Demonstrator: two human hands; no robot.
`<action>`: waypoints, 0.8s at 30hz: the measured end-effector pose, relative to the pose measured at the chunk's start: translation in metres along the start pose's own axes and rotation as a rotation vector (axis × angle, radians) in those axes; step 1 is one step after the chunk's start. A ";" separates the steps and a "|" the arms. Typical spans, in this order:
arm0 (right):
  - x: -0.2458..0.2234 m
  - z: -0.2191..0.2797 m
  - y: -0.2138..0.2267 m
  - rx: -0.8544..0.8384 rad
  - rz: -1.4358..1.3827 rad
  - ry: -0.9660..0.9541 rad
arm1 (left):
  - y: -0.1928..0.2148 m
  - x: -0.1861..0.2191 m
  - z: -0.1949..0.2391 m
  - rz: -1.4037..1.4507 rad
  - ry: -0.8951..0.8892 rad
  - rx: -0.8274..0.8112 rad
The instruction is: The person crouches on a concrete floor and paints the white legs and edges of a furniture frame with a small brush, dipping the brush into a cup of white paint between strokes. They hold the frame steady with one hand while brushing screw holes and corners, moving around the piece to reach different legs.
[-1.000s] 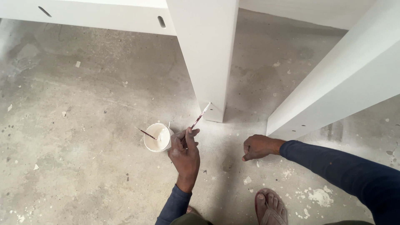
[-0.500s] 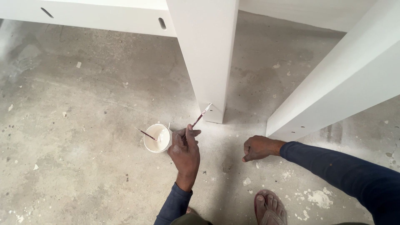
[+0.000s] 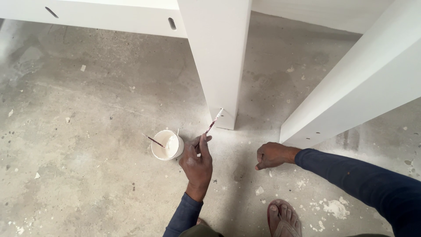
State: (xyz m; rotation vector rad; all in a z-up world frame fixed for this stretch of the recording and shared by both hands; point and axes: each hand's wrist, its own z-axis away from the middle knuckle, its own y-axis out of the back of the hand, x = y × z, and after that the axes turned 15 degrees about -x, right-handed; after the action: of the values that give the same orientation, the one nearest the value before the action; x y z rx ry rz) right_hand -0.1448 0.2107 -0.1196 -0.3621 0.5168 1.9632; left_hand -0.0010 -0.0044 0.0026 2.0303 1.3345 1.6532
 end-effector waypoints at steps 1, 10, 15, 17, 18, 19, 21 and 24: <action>0.000 0.000 0.000 -0.001 -0.008 -0.001 | -0.001 -0.001 0.001 0.016 -0.015 0.008; 0.000 0.003 0.000 0.001 -0.017 -0.015 | -0.005 -0.004 0.005 0.066 -0.014 0.016; 0.000 0.003 0.000 0.009 -0.003 -0.008 | -0.002 -0.006 0.004 0.053 -0.005 0.032; -0.001 0.005 0.001 0.017 0.003 -0.004 | -0.002 -0.007 0.003 0.051 0.032 0.045; 0.000 0.004 0.001 0.018 0.004 -0.004 | -0.001 -0.006 0.003 0.051 0.032 0.046; 0.000 0.004 0.001 0.016 0.003 -0.006 | -0.001 -0.006 0.003 0.046 0.030 0.044; 0.001 0.003 -0.001 0.013 -0.001 -0.007 | 0.000 -0.004 0.003 0.040 0.028 0.039; 0.000 0.003 0.000 0.013 0.002 -0.010 | -0.002 -0.009 0.005 0.048 0.029 0.021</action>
State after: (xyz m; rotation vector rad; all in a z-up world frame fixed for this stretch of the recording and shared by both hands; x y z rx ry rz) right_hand -0.1445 0.2120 -0.1173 -0.3438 0.5234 1.9614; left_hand 0.0029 -0.0080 -0.0066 2.0737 1.3278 1.7018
